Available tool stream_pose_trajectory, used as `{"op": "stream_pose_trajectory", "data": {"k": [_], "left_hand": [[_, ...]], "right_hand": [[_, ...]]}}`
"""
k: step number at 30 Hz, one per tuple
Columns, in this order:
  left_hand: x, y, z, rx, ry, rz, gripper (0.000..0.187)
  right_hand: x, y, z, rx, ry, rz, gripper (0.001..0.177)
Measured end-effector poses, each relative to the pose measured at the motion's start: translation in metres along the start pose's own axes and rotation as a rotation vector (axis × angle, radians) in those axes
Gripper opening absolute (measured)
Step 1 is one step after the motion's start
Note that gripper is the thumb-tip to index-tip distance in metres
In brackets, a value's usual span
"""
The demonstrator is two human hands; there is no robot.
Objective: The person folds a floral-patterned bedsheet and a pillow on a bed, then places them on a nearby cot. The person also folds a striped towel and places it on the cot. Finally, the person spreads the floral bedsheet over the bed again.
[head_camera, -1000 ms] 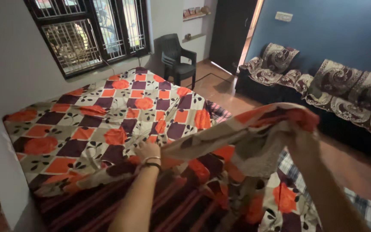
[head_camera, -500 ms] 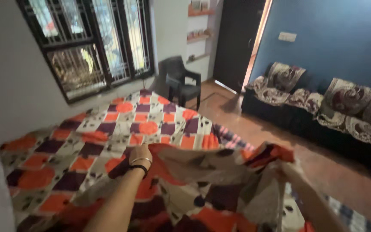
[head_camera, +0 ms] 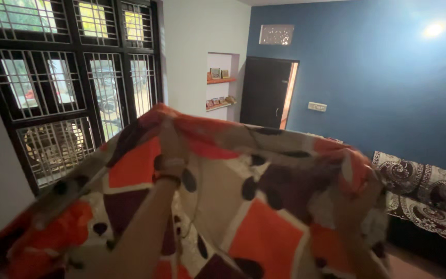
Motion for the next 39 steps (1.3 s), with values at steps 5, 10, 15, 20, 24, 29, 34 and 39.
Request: {"op": "stream_pose_trajectory", "data": {"k": [5,10,15,20,24,29,34,39], "left_hand": [[0.041,-0.099,0.099,0.524,0.036,0.064,0.037],[0.027,-0.138,0.095,0.383,-0.210,0.218,0.038],[-0.026,-0.206,0.074,0.494,-0.234,0.198,0.038],[-0.059,-0.268,0.045,0.594,-0.211,0.179,0.040],[-0.058,-0.287,0.018,0.500,-0.362,0.257,0.035],[-0.033,-0.291,-0.002,0.480,-0.426,0.445,0.029],[-0.001,-0.293,-0.036,0.460,-0.368,0.474,0.055],[0.003,-0.298,-0.084,0.212,-0.451,0.460,0.067]], "right_hand": [[-0.054,-0.053,-0.005,0.197,-0.121,0.312,0.050],[-0.108,-0.149,-0.034,0.501,-0.097,0.754,0.056],[-0.046,-0.224,0.019,0.841,0.361,0.962,0.063],[0.055,-0.259,0.116,1.057,0.170,0.548,0.076],[0.116,-0.268,0.173,0.778,-0.179,0.024,0.104],[0.125,-0.287,0.203,0.626,-0.324,-0.039,0.034],[0.116,-0.292,0.228,0.654,-0.011,0.192,0.037],[0.139,-0.267,0.231,0.630,-0.133,0.155,0.040]]}}
Point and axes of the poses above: each hand's wrist, its own y-axis towards the middle knuckle, its own z-axis out of the palm, x = y × z, the point moved 7 cm from there along y, towards the middle knuckle, and after that the axes turned 2 degrees about x, right-handed, at the moved point
